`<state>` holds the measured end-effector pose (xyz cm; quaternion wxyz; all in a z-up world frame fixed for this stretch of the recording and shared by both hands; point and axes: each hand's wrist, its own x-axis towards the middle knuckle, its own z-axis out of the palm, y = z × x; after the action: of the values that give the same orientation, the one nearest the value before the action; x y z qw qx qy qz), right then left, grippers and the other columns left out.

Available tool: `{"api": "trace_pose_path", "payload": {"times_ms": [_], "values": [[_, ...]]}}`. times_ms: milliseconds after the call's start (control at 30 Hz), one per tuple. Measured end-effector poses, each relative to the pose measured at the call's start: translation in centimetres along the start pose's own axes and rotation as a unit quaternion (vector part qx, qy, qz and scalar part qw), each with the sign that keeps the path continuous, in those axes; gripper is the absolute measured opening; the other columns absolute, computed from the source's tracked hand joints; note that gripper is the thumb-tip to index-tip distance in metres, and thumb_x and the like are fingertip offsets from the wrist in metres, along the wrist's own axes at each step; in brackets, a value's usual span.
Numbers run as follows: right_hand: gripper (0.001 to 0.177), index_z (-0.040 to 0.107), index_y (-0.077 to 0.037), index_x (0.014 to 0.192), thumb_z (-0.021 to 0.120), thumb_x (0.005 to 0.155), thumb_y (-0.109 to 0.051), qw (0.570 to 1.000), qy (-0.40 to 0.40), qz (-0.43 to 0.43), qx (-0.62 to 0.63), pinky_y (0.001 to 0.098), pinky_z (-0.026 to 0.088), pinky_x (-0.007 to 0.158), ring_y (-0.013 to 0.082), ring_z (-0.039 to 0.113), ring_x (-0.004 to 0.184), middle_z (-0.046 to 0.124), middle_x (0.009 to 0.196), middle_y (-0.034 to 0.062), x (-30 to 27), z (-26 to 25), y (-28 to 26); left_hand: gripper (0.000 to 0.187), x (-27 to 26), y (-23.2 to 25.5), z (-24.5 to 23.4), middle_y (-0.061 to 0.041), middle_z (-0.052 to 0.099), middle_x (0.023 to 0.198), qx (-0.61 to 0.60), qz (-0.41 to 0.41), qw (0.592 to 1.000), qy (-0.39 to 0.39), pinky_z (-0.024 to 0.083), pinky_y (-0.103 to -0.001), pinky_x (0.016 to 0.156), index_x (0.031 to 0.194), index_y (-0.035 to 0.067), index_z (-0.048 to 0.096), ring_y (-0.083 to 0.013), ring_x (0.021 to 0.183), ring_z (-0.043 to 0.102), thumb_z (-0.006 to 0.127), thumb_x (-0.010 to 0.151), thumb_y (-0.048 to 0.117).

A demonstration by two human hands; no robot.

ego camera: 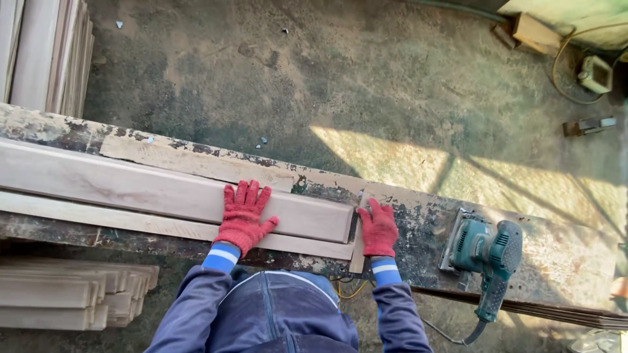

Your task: Sanding wooden planks using sandpaper and an electric sander.

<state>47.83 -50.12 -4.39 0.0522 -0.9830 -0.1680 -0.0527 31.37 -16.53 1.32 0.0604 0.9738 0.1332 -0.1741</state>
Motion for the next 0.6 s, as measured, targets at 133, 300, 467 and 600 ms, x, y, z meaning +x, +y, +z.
{"api": "trace_pose_path", "payload": {"times_ms": [133,300,467,600], "values": [[0.045,0.071,-0.026,0.125,0.079,0.088,-0.049,0.983,0.063,0.053,0.162,0.0428,0.053,0.098,0.0320,0.068,0.110,0.072,0.114,0.0066,1.6,-0.2,-2.7,0.087,-0.3,-0.1,-0.7,-0.008,0.034,0.167,-0.010,-0.003,1.000,0.002,0.006,-0.063,0.128,0.159,0.033,0.037,-0.0320,0.156,0.023,0.043,0.088,0.083],[0.033,0.070,-0.029,0.121,0.073,0.092,-0.045,0.970,0.037,-0.156,0.185,0.0377,0.056,0.075,0.0255,0.070,0.090,0.071,0.101,-0.0007,-1.7,-1.6,-13.7,0.085,-0.4,0.1,-1.2,-0.008,0.035,0.166,-0.018,-0.004,1.000,0.009,0.006,-0.062,0.128,0.158,0.031,0.039,-0.0319,0.156,0.023,0.048,0.088,0.079],[0.029,0.069,-0.035,0.120,0.070,0.092,-0.040,0.980,0.098,-0.150,-0.086,0.0351,0.056,0.069,0.0221,0.068,0.086,0.068,0.104,-0.0012,0.8,0.0,-0.7,0.087,-0.7,0.0,-1.6,-0.007,0.035,0.167,-0.015,0.004,1.000,-0.005,0.007,-0.062,0.128,0.158,0.031,0.037,-0.0313,0.156,0.025,0.046,0.087,0.080],[0.039,0.064,-0.035,0.137,0.061,0.103,-0.052,0.988,-0.023,0.150,-0.010,0.0427,0.054,0.094,0.0279,0.069,0.109,0.071,0.125,0.0012,-0.1,-2.0,11.5,0.106,-0.7,-0.2,-3.4,-0.009,0.032,0.167,-0.012,0.006,0.999,-0.048,0.009,-0.062,0.128,0.159,0.029,0.034,-0.0327,0.155,0.023,0.057,0.073,0.088]]}}
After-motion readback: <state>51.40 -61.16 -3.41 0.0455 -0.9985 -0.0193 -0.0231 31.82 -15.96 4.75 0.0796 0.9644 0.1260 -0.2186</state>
